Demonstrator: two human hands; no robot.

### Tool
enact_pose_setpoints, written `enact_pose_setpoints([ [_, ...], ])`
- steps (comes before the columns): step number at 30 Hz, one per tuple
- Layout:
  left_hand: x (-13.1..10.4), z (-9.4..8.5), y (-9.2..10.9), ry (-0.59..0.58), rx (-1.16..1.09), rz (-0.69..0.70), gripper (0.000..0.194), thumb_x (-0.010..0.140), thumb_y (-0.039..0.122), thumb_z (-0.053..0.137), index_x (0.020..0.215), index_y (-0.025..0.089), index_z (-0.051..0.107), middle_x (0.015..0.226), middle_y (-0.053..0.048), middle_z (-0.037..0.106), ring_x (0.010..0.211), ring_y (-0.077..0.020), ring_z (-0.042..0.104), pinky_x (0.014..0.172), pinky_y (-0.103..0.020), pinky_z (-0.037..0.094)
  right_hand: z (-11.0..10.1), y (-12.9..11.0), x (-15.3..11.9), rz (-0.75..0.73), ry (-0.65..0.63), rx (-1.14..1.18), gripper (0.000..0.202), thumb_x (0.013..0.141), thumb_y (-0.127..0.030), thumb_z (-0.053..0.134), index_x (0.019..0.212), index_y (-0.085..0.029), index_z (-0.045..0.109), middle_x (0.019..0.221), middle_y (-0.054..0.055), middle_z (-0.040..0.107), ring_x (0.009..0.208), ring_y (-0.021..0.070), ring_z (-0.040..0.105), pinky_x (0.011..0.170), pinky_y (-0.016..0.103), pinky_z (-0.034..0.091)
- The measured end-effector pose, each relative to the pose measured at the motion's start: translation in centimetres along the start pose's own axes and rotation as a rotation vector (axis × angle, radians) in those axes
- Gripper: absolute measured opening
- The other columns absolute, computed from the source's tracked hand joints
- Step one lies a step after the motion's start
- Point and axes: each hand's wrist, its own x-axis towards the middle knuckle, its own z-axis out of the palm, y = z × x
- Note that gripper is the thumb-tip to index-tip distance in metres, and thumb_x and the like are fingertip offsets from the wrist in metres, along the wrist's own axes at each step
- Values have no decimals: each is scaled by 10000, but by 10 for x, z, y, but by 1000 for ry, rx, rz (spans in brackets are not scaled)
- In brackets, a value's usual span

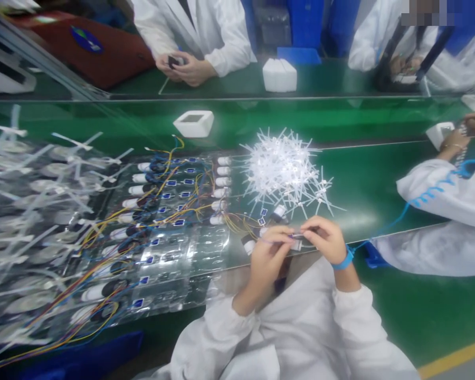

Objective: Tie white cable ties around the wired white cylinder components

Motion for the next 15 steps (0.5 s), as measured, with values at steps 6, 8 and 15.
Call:
enact_pose_setpoints([
  [6, 2, 1, -2, 15, -19, -18, 62, 1013, 261, 800, 959, 232, 795, 1050, -57, 797, 1011, -217, 777, 869, -345, 627, 3, 7, -4, -3, 30, 25, 197, 962, -411, 880, 1054, -241, 847, 977, 69, 828, 911, 215, 793, 843, 340, 666],
  [8, 3, 2, -1, 12, -45, -26, 58, 1007, 261, 813, 961, 229, 796, 1010, -54, 802, 974, -213, 777, 841, -333, 621, 3, 8, -3, 11, 32, 15, 210, 948, -423, 890, 1034, -236, 851, 971, 70, 832, 900, 215, 794, 849, 343, 667],
  [15, 3, 5, -1, 46, -93, -90, 102, 993, 297, 835, 947, 213, 800, 988, -62, 795, 959, -209, 781, 819, -315, 627, 5, 7, -4, 34, 49, -34, 247, 906, -439, 917, 1031, -235, 859, 946, 64, 823, 876, 217, 779, 822, 341, 659],
])
